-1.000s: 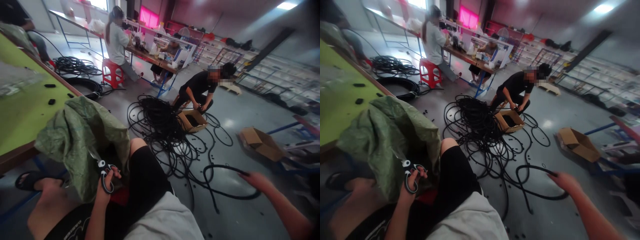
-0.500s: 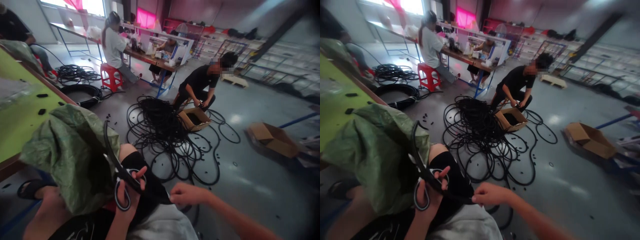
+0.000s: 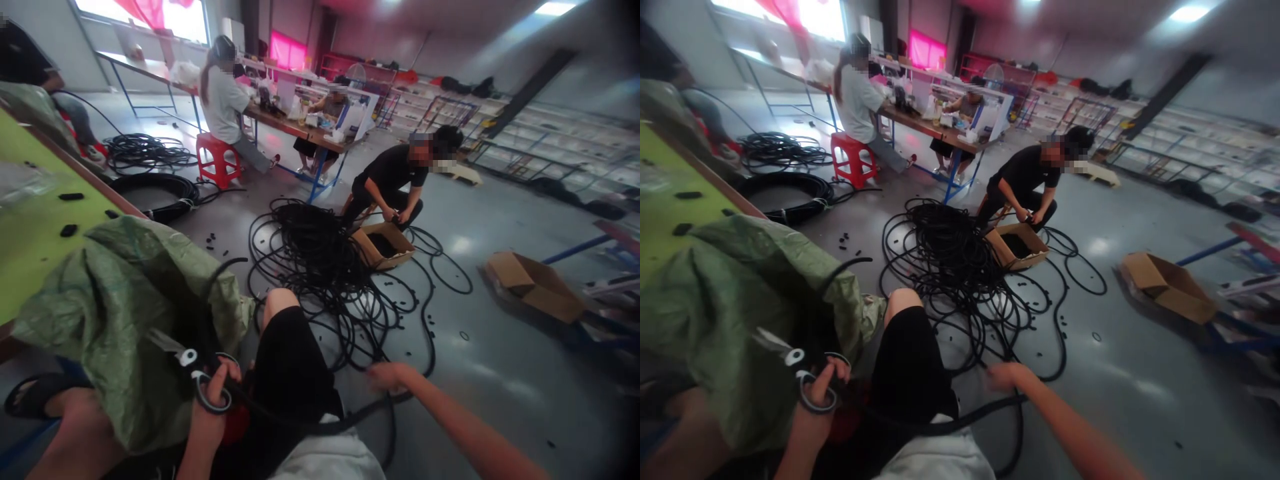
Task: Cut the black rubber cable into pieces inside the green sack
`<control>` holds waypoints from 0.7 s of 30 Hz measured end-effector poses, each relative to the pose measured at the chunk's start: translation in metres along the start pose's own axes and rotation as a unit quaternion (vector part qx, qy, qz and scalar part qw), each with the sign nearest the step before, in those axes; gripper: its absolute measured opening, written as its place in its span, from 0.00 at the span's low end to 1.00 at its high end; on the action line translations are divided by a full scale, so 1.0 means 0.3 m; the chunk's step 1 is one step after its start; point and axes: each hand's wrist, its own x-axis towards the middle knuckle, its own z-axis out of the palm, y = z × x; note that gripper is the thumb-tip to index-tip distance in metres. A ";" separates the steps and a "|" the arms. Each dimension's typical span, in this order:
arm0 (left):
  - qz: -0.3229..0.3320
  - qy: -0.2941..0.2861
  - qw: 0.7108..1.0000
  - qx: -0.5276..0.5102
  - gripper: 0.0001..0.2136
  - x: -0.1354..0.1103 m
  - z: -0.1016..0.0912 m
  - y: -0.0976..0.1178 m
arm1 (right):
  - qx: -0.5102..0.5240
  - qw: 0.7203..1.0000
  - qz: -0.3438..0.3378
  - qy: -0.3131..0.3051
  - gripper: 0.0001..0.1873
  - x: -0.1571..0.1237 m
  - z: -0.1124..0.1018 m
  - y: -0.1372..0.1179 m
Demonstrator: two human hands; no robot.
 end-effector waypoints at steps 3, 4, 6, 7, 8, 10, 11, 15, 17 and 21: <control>-0.029 -0.059 0.975 0.213 0.16 -0.031 -0.038 -0.061 | 0.120 0.963 -0.199 0.140 0.17 0.039 -0.092 -0.256; -0.046 -0.075 0.963 0.255 0.16 -0.050 -0.045 -0.082 | 0.205 0.926 -0.272 0.163 0.18 0.047 -0.113 -0.353; -0.064 -0.084 0.950 0.295 0.16 -0.097 -0.051 -0.114 | 0.372 0.867 -0.324 0.078 0.22 0.057 -0.142 -0.555; -0.065 -0.081 0.948 0.299 0.16 -0.122 -0.051 -0.124 | 0.451 0.836 -0.314 0.008 0.24 0.059 -0.149 -0.653; -0.063 -0.076 0.949 0.299 0.16 -0.147 -0.051 -0.128 | 0.511 0.792 -0.328 -0.069 0.25 0.059 -0.154 -0.745; -0.071 -0.084 0.949 0.294 0.17 -0.192 -0.052 -0.127 | 0.587 0.707 -0.360 -0.162 0.23 0.058 -0.156 -0.900; -0.078 -0.086 0.949 0.293 0.17 -0.212 -0.054 -0.122 | 0.610 0.675 -0.370 -0.190 0.21 0.054 -0.155 -0.959; -0.089 -0.084 0.951 0.283 0.18 -0.273 -0.070 -0.111 | 0.645 0.636 -0.350 -0.240 0.13 0.018 -0.165 -1.073; -0.085 -0.073 0.954 0.279 0.19 -0.288 -0.080 -0.110 | 0.641 0.633 -0.367 -0.231 0.12 -0.013 -0.182 -1.076; -0.054 -0.018 0.956 0.289 0.19 -0.263 -0.121 -0.085 | 0.547 0.677 -0.470 -0.146 0.15 -0.072 -0.183 -1.036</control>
